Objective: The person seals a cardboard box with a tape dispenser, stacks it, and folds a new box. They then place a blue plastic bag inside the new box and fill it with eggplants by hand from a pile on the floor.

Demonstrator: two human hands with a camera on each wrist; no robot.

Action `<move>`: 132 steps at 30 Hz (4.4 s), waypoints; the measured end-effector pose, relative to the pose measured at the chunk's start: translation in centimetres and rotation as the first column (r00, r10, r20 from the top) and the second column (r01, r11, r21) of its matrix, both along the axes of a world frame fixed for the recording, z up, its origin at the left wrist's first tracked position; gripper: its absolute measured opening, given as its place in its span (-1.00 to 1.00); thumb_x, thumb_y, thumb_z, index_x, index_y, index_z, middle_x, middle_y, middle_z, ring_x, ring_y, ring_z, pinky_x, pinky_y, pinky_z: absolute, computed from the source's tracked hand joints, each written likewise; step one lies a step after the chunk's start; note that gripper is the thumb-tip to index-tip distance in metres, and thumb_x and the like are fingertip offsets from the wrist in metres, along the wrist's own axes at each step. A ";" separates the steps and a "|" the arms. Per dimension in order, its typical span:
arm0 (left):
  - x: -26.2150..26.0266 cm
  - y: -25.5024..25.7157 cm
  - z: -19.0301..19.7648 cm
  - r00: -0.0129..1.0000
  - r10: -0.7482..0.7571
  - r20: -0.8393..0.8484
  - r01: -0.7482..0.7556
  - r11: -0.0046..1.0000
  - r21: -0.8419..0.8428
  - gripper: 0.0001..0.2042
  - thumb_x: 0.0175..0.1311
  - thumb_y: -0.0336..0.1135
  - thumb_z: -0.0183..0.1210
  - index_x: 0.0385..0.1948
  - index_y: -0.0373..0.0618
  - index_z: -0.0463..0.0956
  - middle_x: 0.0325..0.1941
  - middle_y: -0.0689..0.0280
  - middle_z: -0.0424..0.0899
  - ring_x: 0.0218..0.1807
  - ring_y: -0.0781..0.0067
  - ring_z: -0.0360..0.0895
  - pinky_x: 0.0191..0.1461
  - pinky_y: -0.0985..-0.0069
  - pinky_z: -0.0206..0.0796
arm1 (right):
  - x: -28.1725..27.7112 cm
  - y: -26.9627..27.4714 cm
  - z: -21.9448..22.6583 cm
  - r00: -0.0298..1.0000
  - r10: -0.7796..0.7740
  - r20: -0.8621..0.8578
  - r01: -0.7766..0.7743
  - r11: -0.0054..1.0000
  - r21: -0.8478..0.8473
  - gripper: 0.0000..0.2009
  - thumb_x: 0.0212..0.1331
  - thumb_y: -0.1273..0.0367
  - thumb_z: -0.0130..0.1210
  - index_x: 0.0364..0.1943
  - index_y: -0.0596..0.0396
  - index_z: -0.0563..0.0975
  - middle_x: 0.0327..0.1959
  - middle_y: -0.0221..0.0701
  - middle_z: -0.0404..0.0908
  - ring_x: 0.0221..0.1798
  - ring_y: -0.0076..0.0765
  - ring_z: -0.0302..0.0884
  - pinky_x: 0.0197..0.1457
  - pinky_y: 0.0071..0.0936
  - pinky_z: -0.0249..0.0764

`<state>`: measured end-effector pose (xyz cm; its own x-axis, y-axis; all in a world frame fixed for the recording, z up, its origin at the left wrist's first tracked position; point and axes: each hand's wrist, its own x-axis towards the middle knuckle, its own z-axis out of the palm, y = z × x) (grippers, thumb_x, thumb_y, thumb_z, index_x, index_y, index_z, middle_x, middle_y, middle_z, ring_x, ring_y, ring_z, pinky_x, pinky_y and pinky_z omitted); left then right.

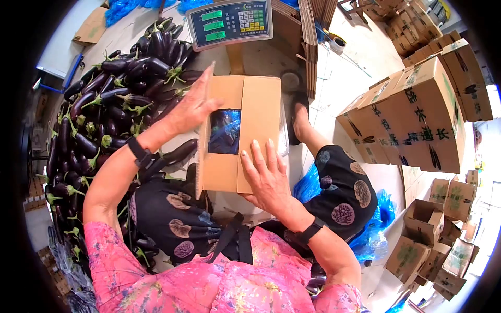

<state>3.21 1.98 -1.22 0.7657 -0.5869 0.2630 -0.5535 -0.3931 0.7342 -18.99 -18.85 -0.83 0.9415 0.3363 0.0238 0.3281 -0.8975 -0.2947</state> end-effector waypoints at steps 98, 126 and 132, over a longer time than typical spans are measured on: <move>2.5 -8.2 -2.1 0.896 -0.080 0.437 -0.113 0.910 0.398 -0.49 0.21 -0.26 0.21 0.23 -0.15 0.42 0.12 0.13 0.47 0.16 0.08 0.40 0.25 0.21 0.18 | -5.7 -27.7 -26.0 0.433 -0.798 -0.418 0.877 0.481 -0.010 -0.55 -0.12 0.37 0.24 -0.04 0.13 0.46 -0.24 -0.06 0.61 -0.10 0.07 0.62 -0.04 -0.10 0.54; -2.0 -5.5 11.9 0.713 -0.317 -0.625 0.054 0.914 -0.402 -0.51 0.47 0.10 0.09 0.03 -0.22 0.51 -0.22 0.40 0.59 -0.14 0.66 0.49 -0.03 0.57 0.37 | 9.1 -7.0 8.3 0.958 -0.282 -0.047 0.222 0.631 0.743 -0.36 -0.13 0.54 0.37 0.12 0.23 0.33 -0.05 -0.23 0.63 -0.02 -0.38 0.65 0.03 -0.47 0.55; -3.6 -3.7 10.5 0.808 -0.183 -0.560 -0.072 0.913 -0.402 -0.80 0.50 -0.32 0.09 -0.20 -0.29 0.57 -0.40 0.44 0.59 -0.32 0.70 0.49 -0.20 0.64 0.39 | 9.7 -5.9 8.9 0.984 -0.154 0.085 0.091 0.859 0.504 -0.27 -0.23 0.52 0.33 0.21 0.14 0.36 -0.10 -0.13 0.60 -0.08 -0.08 0.63 0.01 -0.32 0.54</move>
